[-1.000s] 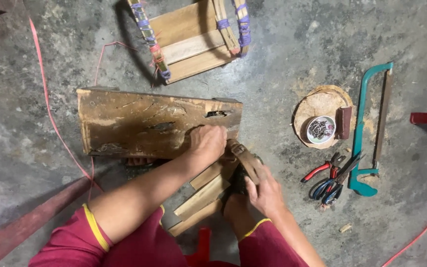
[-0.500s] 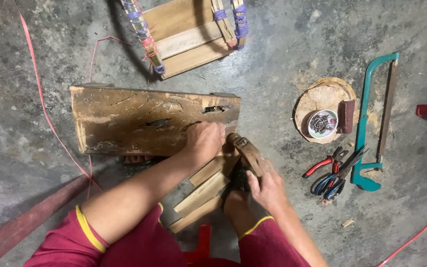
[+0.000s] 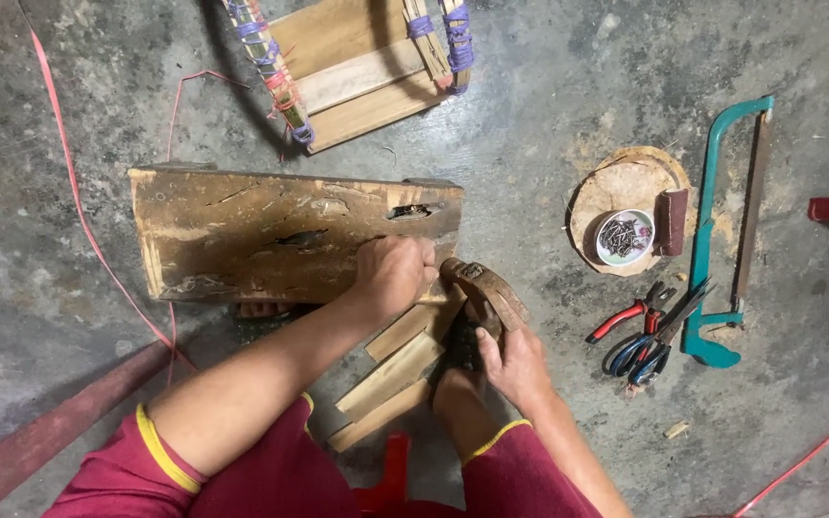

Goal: Assembling a wooden structure by nailing slats to a frame and attaching woven bands.

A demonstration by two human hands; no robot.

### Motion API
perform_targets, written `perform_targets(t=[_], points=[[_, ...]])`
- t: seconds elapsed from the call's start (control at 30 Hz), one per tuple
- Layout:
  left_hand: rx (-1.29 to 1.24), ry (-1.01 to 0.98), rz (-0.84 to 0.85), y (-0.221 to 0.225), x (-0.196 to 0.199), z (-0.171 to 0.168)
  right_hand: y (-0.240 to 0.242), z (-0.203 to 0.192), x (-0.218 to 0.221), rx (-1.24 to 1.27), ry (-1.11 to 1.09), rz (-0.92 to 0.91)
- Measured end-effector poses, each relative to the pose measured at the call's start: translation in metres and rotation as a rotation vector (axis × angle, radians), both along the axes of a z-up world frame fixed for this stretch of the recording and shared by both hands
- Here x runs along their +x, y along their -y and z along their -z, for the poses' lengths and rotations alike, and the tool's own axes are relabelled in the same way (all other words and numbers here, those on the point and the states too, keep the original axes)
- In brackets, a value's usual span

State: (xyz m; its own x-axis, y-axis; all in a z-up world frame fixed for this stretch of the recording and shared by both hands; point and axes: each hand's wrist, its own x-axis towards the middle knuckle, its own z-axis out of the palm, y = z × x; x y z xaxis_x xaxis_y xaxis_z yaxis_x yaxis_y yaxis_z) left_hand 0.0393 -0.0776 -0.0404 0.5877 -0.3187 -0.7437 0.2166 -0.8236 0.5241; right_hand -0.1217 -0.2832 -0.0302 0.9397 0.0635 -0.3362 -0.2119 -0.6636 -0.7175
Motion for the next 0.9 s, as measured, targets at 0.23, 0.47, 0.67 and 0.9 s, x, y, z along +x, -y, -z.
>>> perform_targets(t=[0.23, 0.47, 0.67, 0.9], points=[[0.021, -0.015, 0.000, 0.003, -0.005, 0.016, 0.013, 0.020, -0.011, 0.006, 0.032, 0.032], [0.064, -0.020, -0.008, 0.006, 0.003, 0.012, 0.040, 0.058, -0.043, -0.150, 0.037, 0.120], [0.056, 0.010, -0.016, 0.009, -0.004, 0.023, -0.008, -0.028, 0.020, -0.064, 0.335, -0.018], [0.071, 0.022, -0.015, 0.006, -0.002, 0.020, -0.027, -0.044, 0.037, -0.111, 0.235, -0.084]])
